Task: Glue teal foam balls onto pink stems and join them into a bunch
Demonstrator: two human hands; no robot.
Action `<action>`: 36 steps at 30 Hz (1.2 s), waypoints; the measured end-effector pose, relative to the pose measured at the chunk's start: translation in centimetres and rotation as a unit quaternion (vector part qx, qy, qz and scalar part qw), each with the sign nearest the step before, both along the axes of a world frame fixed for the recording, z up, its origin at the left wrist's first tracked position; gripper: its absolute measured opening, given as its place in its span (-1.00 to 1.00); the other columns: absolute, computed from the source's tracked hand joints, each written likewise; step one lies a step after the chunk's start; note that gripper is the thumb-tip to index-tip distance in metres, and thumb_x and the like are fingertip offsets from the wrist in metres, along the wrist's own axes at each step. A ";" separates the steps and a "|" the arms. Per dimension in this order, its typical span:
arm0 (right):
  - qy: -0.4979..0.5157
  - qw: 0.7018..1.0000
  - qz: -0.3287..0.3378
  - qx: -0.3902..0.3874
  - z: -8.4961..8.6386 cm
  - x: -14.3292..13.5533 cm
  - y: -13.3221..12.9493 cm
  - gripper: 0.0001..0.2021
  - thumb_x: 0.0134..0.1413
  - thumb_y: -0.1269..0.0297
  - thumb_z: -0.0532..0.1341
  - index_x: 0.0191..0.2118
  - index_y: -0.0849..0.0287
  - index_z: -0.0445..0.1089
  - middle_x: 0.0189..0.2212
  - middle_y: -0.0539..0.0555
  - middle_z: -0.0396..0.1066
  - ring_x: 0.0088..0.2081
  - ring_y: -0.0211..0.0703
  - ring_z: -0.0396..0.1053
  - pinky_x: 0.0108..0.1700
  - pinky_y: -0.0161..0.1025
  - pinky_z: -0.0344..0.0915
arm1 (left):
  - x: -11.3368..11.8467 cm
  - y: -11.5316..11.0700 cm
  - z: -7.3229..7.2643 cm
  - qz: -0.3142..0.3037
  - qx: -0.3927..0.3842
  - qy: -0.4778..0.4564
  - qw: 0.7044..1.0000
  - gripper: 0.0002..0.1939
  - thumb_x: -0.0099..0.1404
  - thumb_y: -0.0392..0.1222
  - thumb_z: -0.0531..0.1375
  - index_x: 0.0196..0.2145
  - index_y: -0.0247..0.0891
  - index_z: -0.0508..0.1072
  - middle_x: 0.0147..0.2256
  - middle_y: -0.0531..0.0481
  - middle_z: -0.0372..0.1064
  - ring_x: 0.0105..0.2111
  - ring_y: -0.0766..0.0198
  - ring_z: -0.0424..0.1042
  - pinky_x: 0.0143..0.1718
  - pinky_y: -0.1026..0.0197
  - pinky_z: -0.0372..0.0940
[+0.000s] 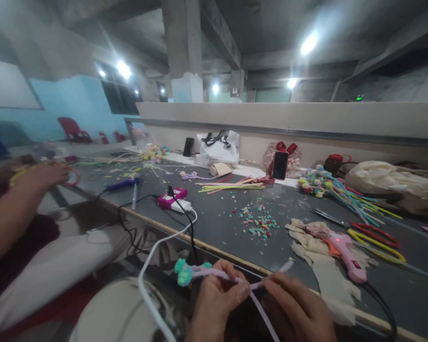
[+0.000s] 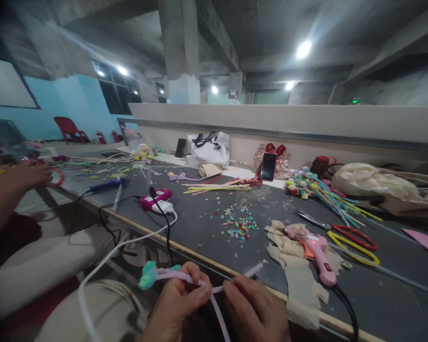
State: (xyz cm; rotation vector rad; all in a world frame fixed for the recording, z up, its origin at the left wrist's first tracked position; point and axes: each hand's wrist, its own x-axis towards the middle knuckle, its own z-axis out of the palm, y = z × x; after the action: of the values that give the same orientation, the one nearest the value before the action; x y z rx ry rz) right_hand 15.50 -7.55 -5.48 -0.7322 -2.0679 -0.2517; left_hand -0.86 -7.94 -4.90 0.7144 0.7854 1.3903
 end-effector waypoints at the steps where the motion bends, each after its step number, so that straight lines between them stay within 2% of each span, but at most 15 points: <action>1: -0.022 0.999 0.007 0.033 0.4 0.0 0.2 -0.67 -0.11 0.47 0.18 -0.12 0.19 0.29 -0.37 0.19 0.45 -0.36 -0.14 0.40 -0.38 -0.35 0.33 | 0.2 -0.1 0.0 -0.005 -0.001 -0.008 1.000 -0.66 -0.21 -0.25 0.29 -0.56 -0.24 0.15 -0.63 0.17 0.25 -0.63 0.46 0.13 -0.57 0.38 0.00; 8: -0.036 0.998 0.049 -0.017 0.8 -1.2 0.4 -0.80 -0.07 0.41 0.16 -0.23 0.24 0.32 -0.48 0.17 0.44 -0.44 -0.17 0.39 -0.45 -0.35 0.31 | 0.5 -0.3 0.1 -0.012 0.009 -0.013 1.000 -0.66 -0.19 -0.25 0.29 -0.57 -0.22 0.13 -0.62 0.16 0.27 -0.62 0.43 0.19 -0.55 0.36 0.03; 10: -0.004 0.994 0.066 -0.088 0.6 -1.5 0.0 -0.85 -0.07 0.43 0.15 -0.29 0.21 0.34 -0.50 0.13 0.42 -0.47 -0.21 0.37 -0.47 -0.39 0.28 | 0.3 -0.3 0.2 -0.006 0.010 -0.005 1.000 -0.65 -0.20 -0.26 0.29 -0.58 -0.22 0.12 -0.63 0.16 0.28 -0.62 0.43 0.19 -0.55 0.37 0.03; 12: 0.053 0.971 0.074 -0.221 0.3 -2.0 -0.4 -0.91 -0.03 0.41 0.12 -0.37 0.20 0.36 -0.52 0.09 0.39 -0.47 -0.23 0.34 -0.46 -0.39 0.24 | 0.3 -0.3 0.2 -0.002 0.011 -0.003 1.000 -0.65 -0.20 -0.28 0.29 -0.59 -0.23 0.12 -0.64 0.15 0.28 -0.63 0.44 0.17 -0.56 0.38 0.02; 14: 0.162 0.898 0.078 -0.401 0.0 -2.6 -0.8 -0.85 -0.01 0.31 0.10 -0.50 0.20 0.34 -0.61 0.02 0.31 -0.55 -0.27 0.27 -0.52 -0.39 0.19 | 0.3 -0.4 0.3 -0.005 0.016 -0.009 1.000 -0.66 -0.20 -0.30 0.29 -0.61 -0.24 0.12 -0.64 0.15 0.28 -0.63 0.46 0.16 -0.57 0.39 0.02; 15: 0.232 0.835 0.087 -0.492 -0.2 -3.0 -0.8 -0.80 -0.03 0.24 0.11 -0.56 0.21 0.30 -0.67 -0.02 0.26 -0.61 -0.30 0.22 -0.57 -0.40 0.14 | 0.3 -0.5 0.3 -0.010 0.022 -0.018 1.000 -0.66 -0.20 -0.31 0.29 -0.61 -0.24 0.11 -0.64 0.15 0.27 -0.63 0.46 0.17 -0.57 0.39 0.03; 17: 0.357 0.678 0.144 -0.627 -0.7 -3.6 -0.8 -0.72 -0.10 0.13 0.14 -0.63 0.22 0.24 -0.76 -0.08 0.16 -0.72 -0.39 0.07 -0.68 -0.44 0.01 | 0.4 -0.6 0.4 -0.022 0.033 -0.034 0.999 -0.67 -0.18 -0.31 0.27 -0.60 -0.23 0.10 -0.63 0.15 0.27 -0.64 0.44 0.20 -0.58 0.38 0.08; 19: 0.414 0.547 0.210 -0.697 -1.1 -4.2 -0.6 -0.69 -0.17 0.08 0.18 -0.65 0.23 0.22 -0.80 -0.12 0.11 -0.79 -0.46 -0.05 -0.74 -0.46 -0.11 | 0.4 -0.8 0.5 -0.032 0.036 -0.037 0.998 -0.68 -0.14 -0.31 0.25 -0.58 -0.21 0.09 -0.62 0.15 0.28 -0.64 0.41 0.23 -0.59 0.36 0.12; 21: 0.438 0.507 0.229 -0.706 -1.3 -4.6 -0.4 -0.68 -0.21 0.08 0.21 -0.66 0.25 0.23 -0.83 -0.13 0.09 -0.82 -0.49 -0.10 -0.76 -0.47 -0.17 | 0.3 -0.9 0.6 -0.031 0.033 -0.021 0.999 -0.69 -0.11 -0.32 0.23 -0.57 -0.21 0.08 -0.62 0.14 0.29 -0.64 0.40 0.26 -0.60 0.35 0.14; 23: 0.453 0.517 0.207 -0.696 -1.1 -4.9 -0.4 -0.67 -0.25 0.08 0.24 -0.68 0.26 0.23 -0.85 -0.14 0.08 -0.81 -0.49 -0.10 -0.75 -0.47 -0.19 | 0.3 -0.9 0.6 -0.032 0.031 -0.005 0.999 -0.70 -0.10 -0.33 0.22 -0.56 -0.21 0.09 -0.61 0.13 0.30 -0.64 0.39 0.26 -0.60 0.34 0.16; 27: 0.438 0.577 0.135 -0.676 -0.9 -4.9 -0.5 -0.63 -0.30 0.01 0.25 -0.68 0.25 0.23 -0.83 -0.13 0.10 -0.78 -0.47 -0.06 -0.72 -0.47 -0.17 | 0.1 -0.7 0.5 -0.018 0.017 0.029 0.999 -0.69 -0.14 -0.31 0.23 -0.56 -0.20 0.10 -0.60 0.14 0.30 -0.65 0.39 0.26 -0.59 0.32 0.17; 31: 0.297 0.658 0.108 -0.684 -1.2 -2.2 -0.5 -0.56 -0.23 -0.08 0.16 -0.71 0.25 0.22 -0.79 -0.09 0.09 -0.73 -0.42 -0.03 -0.69 -0.43 -0.14 | -0.3 -0.2 0.3 -0.004 0.012 0.095 0.995 -0.76 -0.16 -0.38 0.19 -0.60 -0.23 0.12 -0.65 0.15 0.28 -0.65 0.44 0.19 -0.61 0.39 0.08; 32: 0.273 0.681 0.106 -0.671 -1.3 -1.1 -0.5 -0.56 -0.27 -0.07 0.19 -0.76 0.23 0.18 -0.78 -0.08 0.08 -0.70 -0.40 -0.01 -0.67 -0.42 -0.09 | -0.4 -0.1 0.2 -0.015 0.011 0.116 0.993 -0.77 -0.17 -0.40 0.17 -0.61 -0.23 0.13 -0.66 0.16 0.27 -0.65 0.45 0.18 -0.62 0.40 0.05; 34: 0.317 0.710 0.025 -0.628 -0.9 1.0 -0.4 -0.58 -0.16 -0.08 0.10 -0.71 0.18 0.20 -0.76 -0.08 0.07 -0.69 -0.36 0.02 -0.66 -0.40 -0.03 | -0.5 0.0 0.1 -0.050 0.000 0.166 0.985 -0.78 -0.20 -0.44 0.13 -0.61 -0.22 0.14 -0.66 0.16 0.26 -0.67 0.45 0.16 -0.64 0.40 0.02; 36: 0.268 0.769 0.004 -0.581 0.2 2.0 -0.4 -0.66 -0.10 -0.01 0.10 -0.68 0.12 0.25 -0.73 -0.05 0.14 -0.65 -0.30 0.12 -0.63 -0.38 0.05 | -0.3 -0.1 -0.2 -0.087 -0.012 0.223 0.971 -0.80 -0.23 -0.46 0.11 -0.62 -0.22 0.18 -0.68 0.17 0.24 -0.68 0.44 0.16 -0.66 0.40 0.00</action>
State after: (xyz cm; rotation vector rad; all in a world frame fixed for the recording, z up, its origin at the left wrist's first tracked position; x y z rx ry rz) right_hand 17.49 -7.93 -5.29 -1.2985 -1.4746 1.2377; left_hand -1.14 -8.07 -5.08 1.0713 1.0592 1.0710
